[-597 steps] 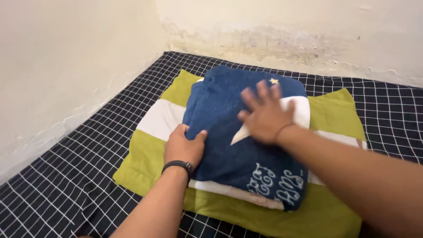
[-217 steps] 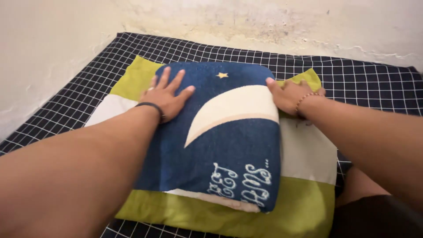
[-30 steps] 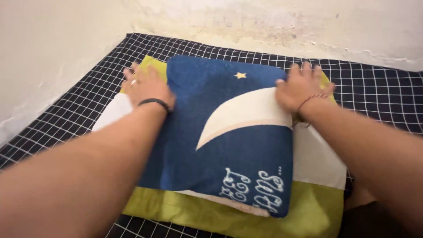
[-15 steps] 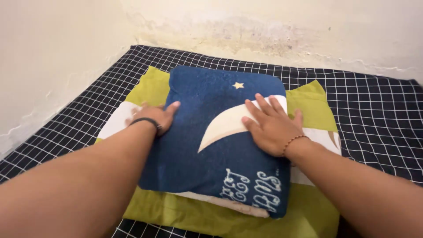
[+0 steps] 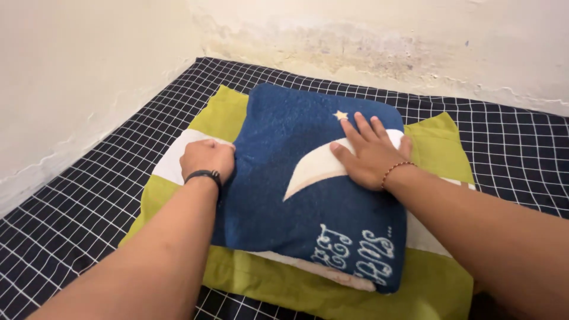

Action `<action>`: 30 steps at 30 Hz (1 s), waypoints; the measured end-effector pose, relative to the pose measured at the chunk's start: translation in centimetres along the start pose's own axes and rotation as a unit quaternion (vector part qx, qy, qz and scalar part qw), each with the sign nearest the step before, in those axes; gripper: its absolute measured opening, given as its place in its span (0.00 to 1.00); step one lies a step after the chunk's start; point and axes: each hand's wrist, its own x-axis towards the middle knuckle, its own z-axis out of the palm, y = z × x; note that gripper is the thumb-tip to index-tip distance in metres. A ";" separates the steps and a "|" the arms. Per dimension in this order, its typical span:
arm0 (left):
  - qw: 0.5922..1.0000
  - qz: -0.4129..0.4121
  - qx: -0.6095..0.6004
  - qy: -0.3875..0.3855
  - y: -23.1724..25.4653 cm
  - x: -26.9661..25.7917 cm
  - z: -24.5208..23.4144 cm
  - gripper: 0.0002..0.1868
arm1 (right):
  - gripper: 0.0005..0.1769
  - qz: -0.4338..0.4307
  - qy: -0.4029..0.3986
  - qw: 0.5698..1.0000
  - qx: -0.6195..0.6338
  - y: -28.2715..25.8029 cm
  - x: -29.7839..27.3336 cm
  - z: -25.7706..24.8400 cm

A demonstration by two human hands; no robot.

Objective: Fold a blue blanket and place it neatly on top of a pillow on a bed.

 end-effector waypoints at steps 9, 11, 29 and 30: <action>0.930 0.360 0.006 0.071 4.7 -1.5 5.3 0.20 | 0.40 0.020 0.035 0.999 0.005 -1.0 3.4 -0.8; 0.898 0.424 0.113 -0.021 5.0 -1.3 7.2 0.26 | 0.38 -0.040 0.064 0.997 0.006 -0.6 4.7 0.6; 0.932 0.301 0.182 0.086 -0.5 -1.6 0.9 0.31 | 0.39 0.069 0.207 0.974 0.057 6.3 2.3 2.3; 0.899 0.413 0.138 0.042 0.8 -4.9 0.5 0.25 | 0.42 -0.082 0.322 0.942 0.038 6.0 1.8 3.8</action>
